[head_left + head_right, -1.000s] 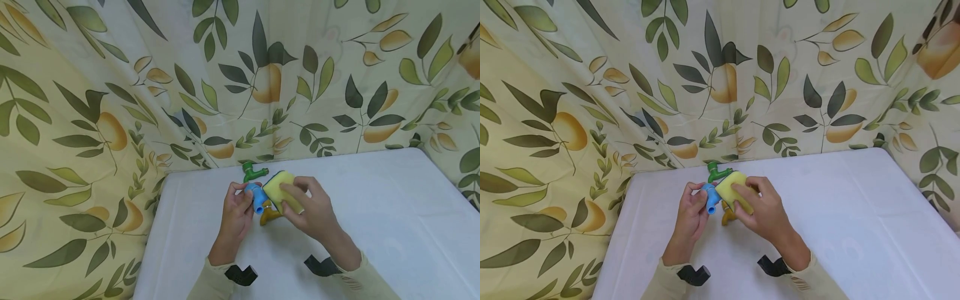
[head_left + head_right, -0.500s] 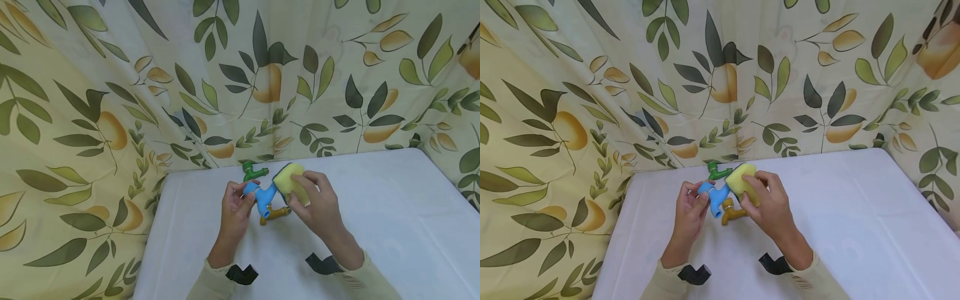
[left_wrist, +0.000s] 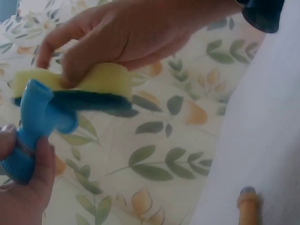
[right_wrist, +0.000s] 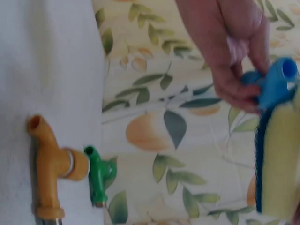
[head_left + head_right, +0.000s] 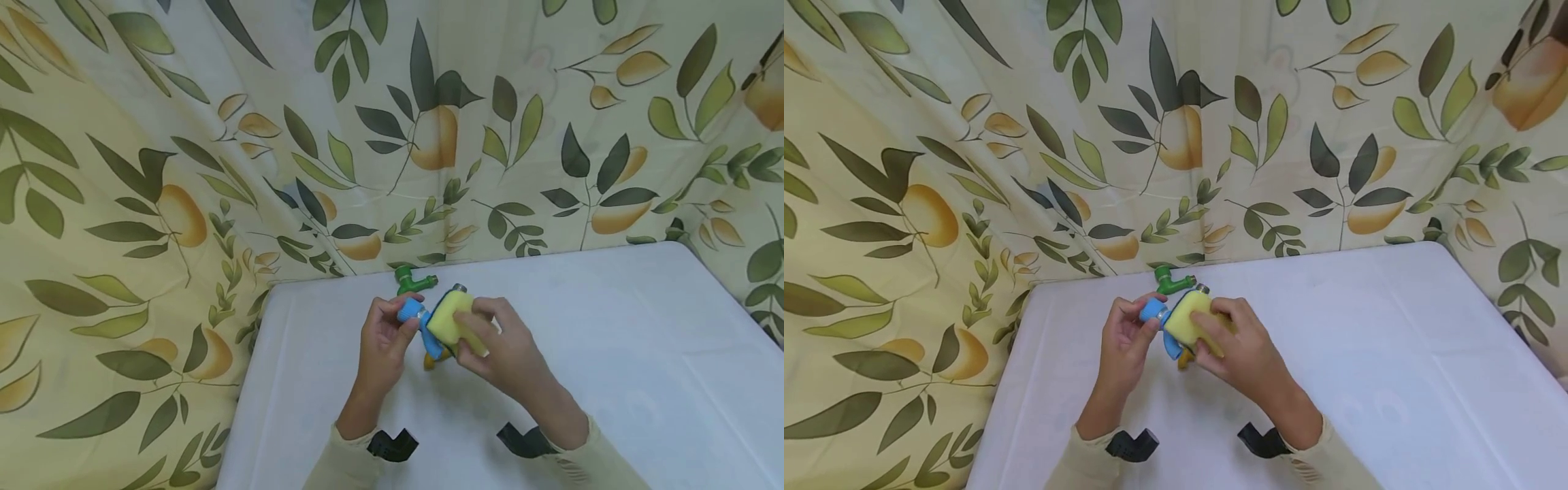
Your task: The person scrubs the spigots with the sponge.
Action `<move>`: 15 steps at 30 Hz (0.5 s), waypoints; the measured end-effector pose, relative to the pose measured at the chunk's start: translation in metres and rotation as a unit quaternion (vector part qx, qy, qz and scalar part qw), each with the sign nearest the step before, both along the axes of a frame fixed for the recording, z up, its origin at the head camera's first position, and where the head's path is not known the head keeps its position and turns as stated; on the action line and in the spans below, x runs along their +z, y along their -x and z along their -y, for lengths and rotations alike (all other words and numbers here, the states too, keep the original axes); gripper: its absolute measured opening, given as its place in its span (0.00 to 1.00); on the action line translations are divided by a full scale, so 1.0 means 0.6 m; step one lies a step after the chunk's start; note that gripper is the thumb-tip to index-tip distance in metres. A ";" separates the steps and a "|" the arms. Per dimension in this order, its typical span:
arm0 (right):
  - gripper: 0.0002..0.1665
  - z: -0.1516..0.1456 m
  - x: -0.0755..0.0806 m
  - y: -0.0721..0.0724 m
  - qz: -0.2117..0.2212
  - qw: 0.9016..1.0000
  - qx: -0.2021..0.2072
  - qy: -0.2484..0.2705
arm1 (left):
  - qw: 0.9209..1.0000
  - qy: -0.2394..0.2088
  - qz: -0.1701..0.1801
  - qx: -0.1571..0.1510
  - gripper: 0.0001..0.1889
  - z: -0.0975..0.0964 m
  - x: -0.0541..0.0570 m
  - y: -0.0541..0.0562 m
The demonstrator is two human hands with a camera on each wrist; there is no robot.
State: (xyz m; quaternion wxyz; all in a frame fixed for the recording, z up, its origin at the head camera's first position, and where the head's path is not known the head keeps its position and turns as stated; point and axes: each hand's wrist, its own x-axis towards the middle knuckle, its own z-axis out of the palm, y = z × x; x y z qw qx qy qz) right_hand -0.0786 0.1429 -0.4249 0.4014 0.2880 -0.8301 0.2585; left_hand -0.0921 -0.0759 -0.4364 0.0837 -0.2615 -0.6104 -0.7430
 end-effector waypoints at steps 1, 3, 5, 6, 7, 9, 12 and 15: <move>0.21 -0.003 -0.002 0.004 0.014 1.000 -0.008 0.010 | 1.000 0.008 -0.012 0.000 0.12 0.003 0.000 0.003; 0.22 -0.014 -0.007 0.015 0.049 0.997 -0.045 0.040 | 0.999 0.029 -0.029 0.003 0.11 0.011 0.002 0.008; 0.25 -0.026 -0.013 0.024 0.079 0.991 -0.078 0.075 | 0.998 0.056 -0.040 0.010 0.10 0.019 0.006 0.014; 0.25 -0.031 -0.016 0.027 0.092 0.988 -0.091 0.087 | 0.997 0.069 -0.042 0.011 0.11 0.024 0.009 0.018; 0.26 -0.036 -0.018 0.028 0.106 0.985 -0.103 0.091 | 0.996 0.081 -0.043 0.009 0.12 0.030 0.012 0.022; 0.26 -0.043 -0.021 0.028 0.114 0.982 -0.116 0.097 | 0.993 0.108 -0.044 -0.001 0.16 0.042 0.017 0.035; 0.27 -0.048 -0.022 0.024 0.124 0.980 -0.122 0.100 | 0.988 0.152 -0.035 -0.021 0.22 0.062 0.018 0.061; 0.27 -0.052 -0.024 0.020 0.131 0.979 -0.123 0.101 | 0.976 0.214 -0.028 -0.017 0.22 0.074 0.011 0.091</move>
